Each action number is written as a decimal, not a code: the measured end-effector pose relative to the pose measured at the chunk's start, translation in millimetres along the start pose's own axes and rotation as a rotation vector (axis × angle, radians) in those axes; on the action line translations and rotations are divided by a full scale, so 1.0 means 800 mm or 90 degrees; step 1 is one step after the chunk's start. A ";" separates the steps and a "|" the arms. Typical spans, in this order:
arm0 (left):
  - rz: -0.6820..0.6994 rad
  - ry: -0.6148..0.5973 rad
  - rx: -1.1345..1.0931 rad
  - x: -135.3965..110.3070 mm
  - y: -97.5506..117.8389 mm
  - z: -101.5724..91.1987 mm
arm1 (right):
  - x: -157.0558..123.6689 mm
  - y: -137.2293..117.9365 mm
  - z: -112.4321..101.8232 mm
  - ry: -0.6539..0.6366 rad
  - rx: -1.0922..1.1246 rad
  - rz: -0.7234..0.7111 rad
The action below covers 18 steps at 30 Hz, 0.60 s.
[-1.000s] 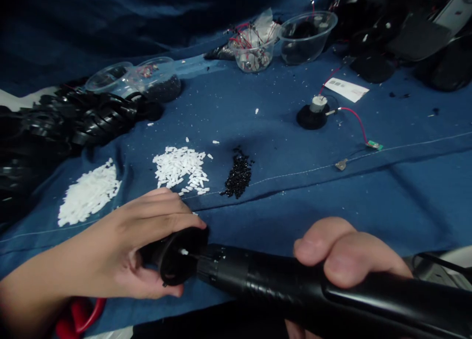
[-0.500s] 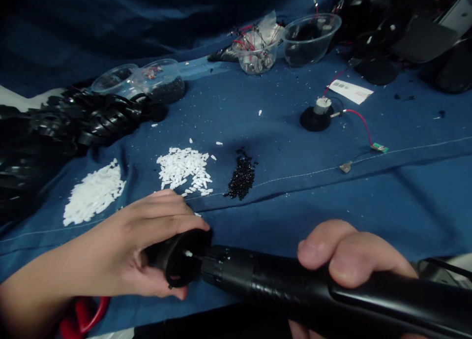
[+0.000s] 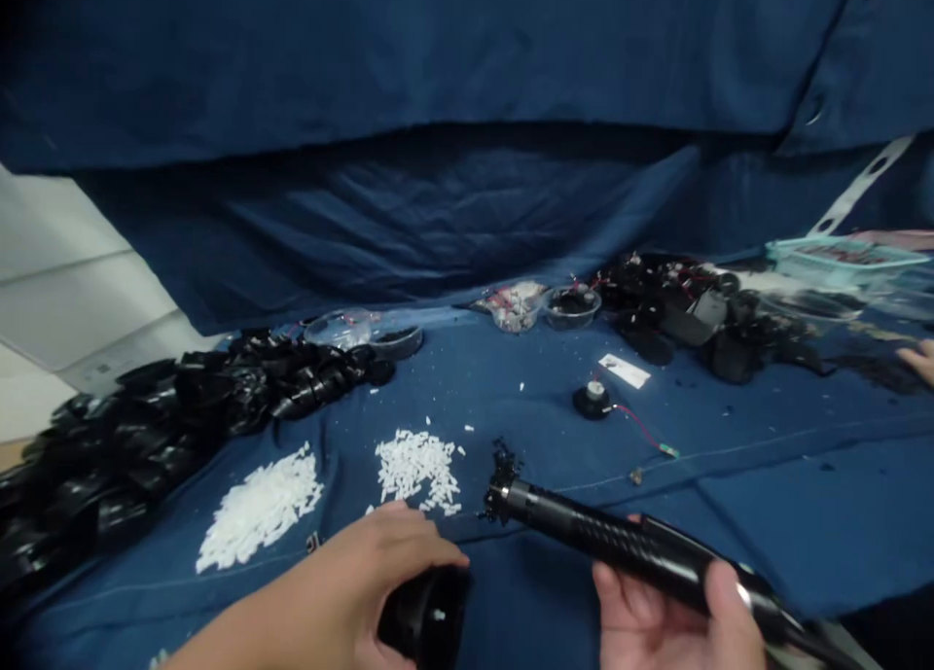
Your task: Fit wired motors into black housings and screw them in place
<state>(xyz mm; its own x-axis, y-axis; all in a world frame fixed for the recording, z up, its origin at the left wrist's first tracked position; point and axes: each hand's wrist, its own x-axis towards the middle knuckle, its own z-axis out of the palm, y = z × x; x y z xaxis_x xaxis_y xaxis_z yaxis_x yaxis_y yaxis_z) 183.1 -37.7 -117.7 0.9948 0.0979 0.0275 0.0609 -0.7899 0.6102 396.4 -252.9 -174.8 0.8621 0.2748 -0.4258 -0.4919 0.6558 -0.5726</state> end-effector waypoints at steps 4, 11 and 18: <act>0.029 0.012 0.047 -0.007 -0.005 0.010 | 0.009 0.006 0.032 -0.050 0.035 0.036; 0.094 0.087 0.105 -0.009 -0.008 0.012 | 0.055 -0.007 -0.005 -0.237 -0.090 0.256; 0.179 0.247 0.026 -0.021 0.032 -0.044 | -0.045 0.022 0.036 -0.314 -0.308 0.146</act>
<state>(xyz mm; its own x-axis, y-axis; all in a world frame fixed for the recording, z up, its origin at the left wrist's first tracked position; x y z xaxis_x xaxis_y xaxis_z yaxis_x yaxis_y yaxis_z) 165.0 -38.1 -74.3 0.8697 0.0905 0.4853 -0.1945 -0.8407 0.5053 360.4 -230.9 -148.9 0.6296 0.7277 -0.2722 -0.5675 0.1914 -0.8008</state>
